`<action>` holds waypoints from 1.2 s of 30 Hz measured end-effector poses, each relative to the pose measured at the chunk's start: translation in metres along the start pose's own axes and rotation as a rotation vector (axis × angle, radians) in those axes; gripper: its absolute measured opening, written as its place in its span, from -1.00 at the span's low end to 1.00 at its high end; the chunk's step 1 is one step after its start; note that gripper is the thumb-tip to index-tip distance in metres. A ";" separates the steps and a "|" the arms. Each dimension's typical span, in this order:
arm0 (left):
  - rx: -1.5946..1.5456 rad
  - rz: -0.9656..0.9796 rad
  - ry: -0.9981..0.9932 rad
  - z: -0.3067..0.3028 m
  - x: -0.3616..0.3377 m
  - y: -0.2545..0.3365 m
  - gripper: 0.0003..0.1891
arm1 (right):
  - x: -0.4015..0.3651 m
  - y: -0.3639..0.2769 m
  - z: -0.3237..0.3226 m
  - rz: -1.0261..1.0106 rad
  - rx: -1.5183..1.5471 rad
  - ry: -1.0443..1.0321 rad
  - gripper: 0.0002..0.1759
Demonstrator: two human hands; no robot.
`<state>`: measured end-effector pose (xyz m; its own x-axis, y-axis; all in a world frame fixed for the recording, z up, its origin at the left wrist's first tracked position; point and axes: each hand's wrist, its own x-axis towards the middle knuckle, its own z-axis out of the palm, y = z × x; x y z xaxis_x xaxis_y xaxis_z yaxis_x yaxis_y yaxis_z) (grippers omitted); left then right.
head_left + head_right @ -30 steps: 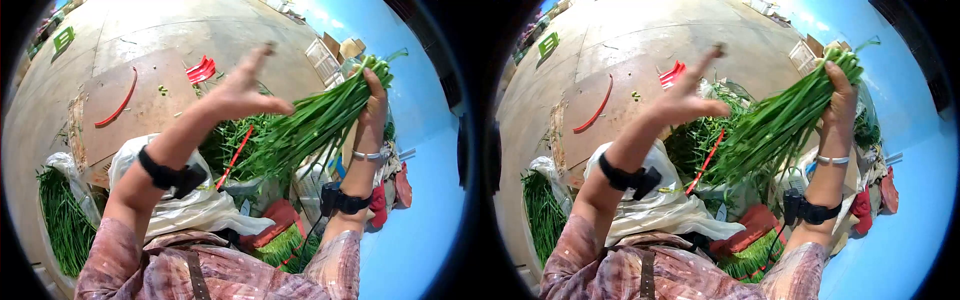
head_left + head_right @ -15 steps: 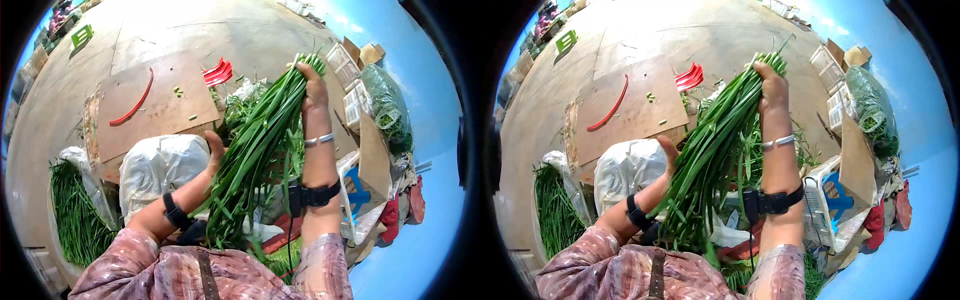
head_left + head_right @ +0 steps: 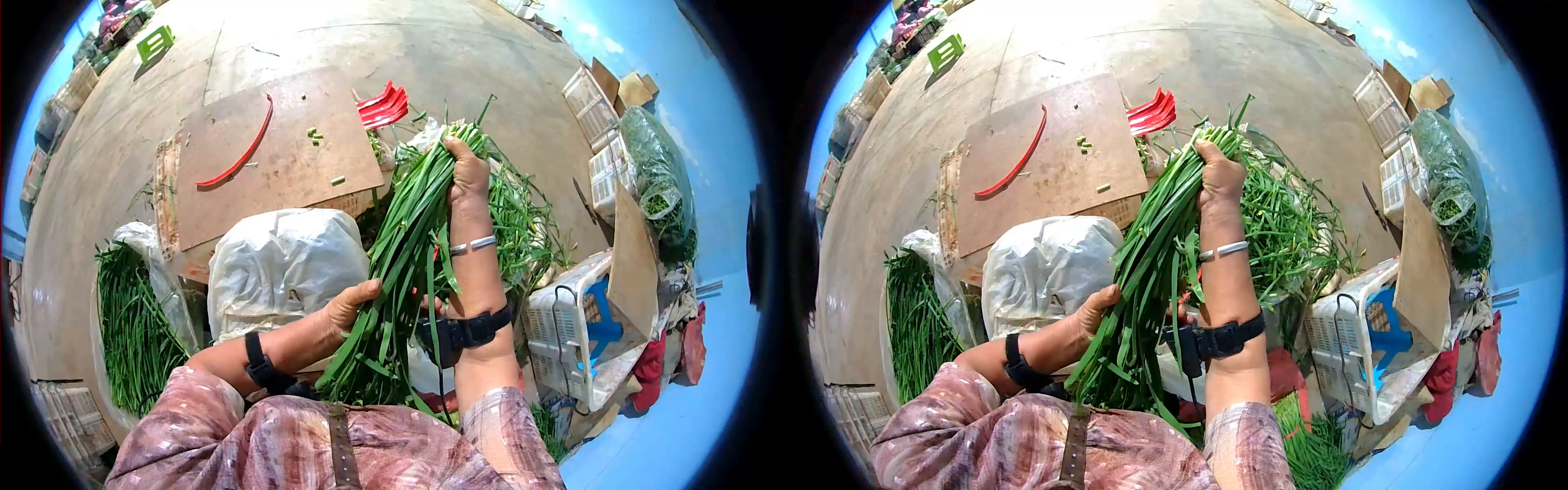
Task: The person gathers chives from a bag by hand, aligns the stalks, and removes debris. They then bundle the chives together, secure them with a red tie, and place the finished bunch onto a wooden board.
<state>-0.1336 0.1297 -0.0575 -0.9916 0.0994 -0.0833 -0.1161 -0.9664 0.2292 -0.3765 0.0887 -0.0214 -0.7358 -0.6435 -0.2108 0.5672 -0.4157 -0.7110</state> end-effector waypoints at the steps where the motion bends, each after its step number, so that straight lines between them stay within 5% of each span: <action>1: 0.026 0.008 0.021 0.004 -0.002 0.001 -0.04 | 0.000 0.001 -0.001 0.003 0.000 0.005 -0.94; 12: -0.134 -0.018 0.070 -0.006 0.005 0.010 -0.52 | 0.028 -0.003 -0.036 -0.121 0.018 0.091 -0.82; 14: -0.054 -0.010 0.123 -0.002 0.005 0.019 -0.56 | 0.020 -0.010 -0.052 -0.146 -0.160 0.118 -0.64; 16: 0.056 -0.075 0.108 0.009 -0.002 0.034 -0.44 | -0.012 -0.025 -0.050 -0.010 -0.052 -0.171 -0.32; 18: 0.214 -0.149 0.189 0.006 -0.008 0.048 -0.45 | -0.021 -0.027 -0.066 0.080 0.131 -0.267 -0.26; 20: 0.446 -0.174 0.291 -0.004 -0.007 0.059 -0.45 | -0.009 -0.010 -0.112 0.249 -0.074 0.021 -0.46; 24: 0.559 -0.211 0.302 0.025 -0.035 0.085 -0.46 | -0.070 -0.031 -0.106 0.005 0.031 -0.097 -0.70; 25: 0.793 -0.228 0.343 0.001 -0.039 0.092 -0.40 | -0.081 -0.035 -0.099 -0.070 -0.028 -0.205 -0.72; 29: 0.613 -0.188 0.389 0.011 -0.060 0.098 -0.41 | -0.105 -0.025 -0.106 -0.047 -0.110 0.018 -0.63; 30: 0.538 -0.176 0.364 0.003 -0.068 0.098 -0.37 | -0.104 -0.029 -0.093 -0.039 -0.101 -0.223 -0.53; 33: 0.491 -0.149 0.261 0.005 -0.088 0.097 -0.42 | -0.111 -0.016 -0.101 0.051 -0.064 -0.323 -0.35; 36: 0.342 -0.187 0.387 0.005 -0.105 0.094 -0.42 | -0.099 -0.005 -0.100 0.223 -0.095 -0.381 -0.38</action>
<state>-0.0411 0.0299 -0.0220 -0.8663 0.1052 -0.4884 -0.3641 -0.8022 0.4731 -0.3434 0.2187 -0.0641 -0.4001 -0.9090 -0.1165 0.6469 -0.1901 -0.7385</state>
